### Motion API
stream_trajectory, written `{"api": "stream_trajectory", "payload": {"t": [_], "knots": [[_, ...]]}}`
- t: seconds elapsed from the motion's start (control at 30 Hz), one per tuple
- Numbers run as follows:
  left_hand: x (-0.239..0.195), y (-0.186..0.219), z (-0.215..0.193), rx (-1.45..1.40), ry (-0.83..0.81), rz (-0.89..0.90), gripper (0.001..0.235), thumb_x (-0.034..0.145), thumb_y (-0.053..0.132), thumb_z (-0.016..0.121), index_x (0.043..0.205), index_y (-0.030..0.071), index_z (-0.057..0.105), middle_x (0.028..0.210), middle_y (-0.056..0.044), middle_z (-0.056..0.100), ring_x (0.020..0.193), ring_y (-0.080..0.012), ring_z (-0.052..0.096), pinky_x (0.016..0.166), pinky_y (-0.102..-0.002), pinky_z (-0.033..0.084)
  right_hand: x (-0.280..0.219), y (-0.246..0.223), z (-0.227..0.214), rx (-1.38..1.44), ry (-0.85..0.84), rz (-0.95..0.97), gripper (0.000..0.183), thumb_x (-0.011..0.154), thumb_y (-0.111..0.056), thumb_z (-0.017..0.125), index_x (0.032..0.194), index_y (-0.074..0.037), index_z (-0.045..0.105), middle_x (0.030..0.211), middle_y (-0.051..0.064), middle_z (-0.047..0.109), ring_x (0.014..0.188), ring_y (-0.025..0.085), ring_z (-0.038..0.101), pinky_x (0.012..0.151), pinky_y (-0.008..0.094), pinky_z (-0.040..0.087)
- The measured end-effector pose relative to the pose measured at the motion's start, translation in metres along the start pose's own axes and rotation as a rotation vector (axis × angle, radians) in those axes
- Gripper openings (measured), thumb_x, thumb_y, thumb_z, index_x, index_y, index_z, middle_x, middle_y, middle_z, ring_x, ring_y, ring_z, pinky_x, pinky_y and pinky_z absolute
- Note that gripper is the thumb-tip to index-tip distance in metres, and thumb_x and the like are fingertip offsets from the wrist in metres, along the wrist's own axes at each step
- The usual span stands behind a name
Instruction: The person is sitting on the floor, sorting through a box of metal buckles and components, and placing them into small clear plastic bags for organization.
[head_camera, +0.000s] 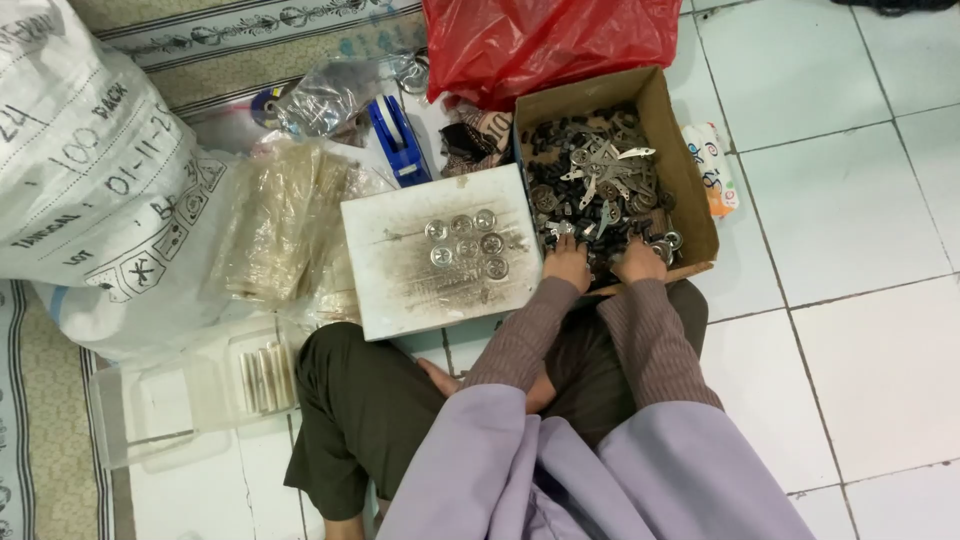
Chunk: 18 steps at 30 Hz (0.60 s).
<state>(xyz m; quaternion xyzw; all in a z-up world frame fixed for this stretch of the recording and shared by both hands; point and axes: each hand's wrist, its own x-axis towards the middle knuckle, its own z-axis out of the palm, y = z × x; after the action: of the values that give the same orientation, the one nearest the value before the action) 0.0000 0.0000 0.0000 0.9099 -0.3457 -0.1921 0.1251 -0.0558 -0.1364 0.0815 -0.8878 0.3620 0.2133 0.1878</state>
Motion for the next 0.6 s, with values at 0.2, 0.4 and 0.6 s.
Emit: {"api": "stream_trajectory", "payload": {"t": [0.2, 0.4, 0.6], "knots": [[-0.019, 0.004, -0.034, -0.203, 0.093, 0.026, 0.057, 0.096, 0.028, 0.058, 0.148, 0.005, 0.048, 0.158, -0.025, 0.039, 0.149, -0.038, 0.036, 0.111, -0.053, 0.043, -0.004, 0.005, -0.002, 0.158, 0.068, -0.059, 0.037, 0.091, -0.015, 0.065, 0.124, 0.003, 0.068, 0.113, 0.028, 0.072, 0.107, 0.044, 0.07, 0.086, 0.056, 0.058], [-0.034, 0.004, -0.077, -0.712, 0.346, 0.036, 0.048, 0.101, 0.022, 0.05, 0.147, 0.008, 0.047, 0.151, -0.026, 0.046, 0.141, -0.0401, 0.046, 0.112, -0.048, 0.047, 0.016, 0.014, 0.023, 0.732, 0.158, -0.247, 0.045, 0.088, -0.031, 0.084, 0.121, -0.003, 0.071, 0.112, 0.024, 0.072, 0.106, 0.041, 0.069, 0.087, 0.055, 0.056], [-0.01, -0.009, -0.049, -0.867, 0.362, -0.027, 0.042, 0.107, 0.032, 0.048, 0.139, 0.007, 0.056, 0.129, -0.022, 0.061, 0.121, -0.0393, 0.063, 0.097, -0.042, 0.059, -0.045, -0.043, -0.006, 1.28, -0.014, -0.255, 0.038, 0.094, -0.019, 0.079, 0.123, 0.003, 0.065, 0.11, 0.012, 0.063, 0.098, 0.024, 0.061, 0.085, 0.037, 0.056]]}}
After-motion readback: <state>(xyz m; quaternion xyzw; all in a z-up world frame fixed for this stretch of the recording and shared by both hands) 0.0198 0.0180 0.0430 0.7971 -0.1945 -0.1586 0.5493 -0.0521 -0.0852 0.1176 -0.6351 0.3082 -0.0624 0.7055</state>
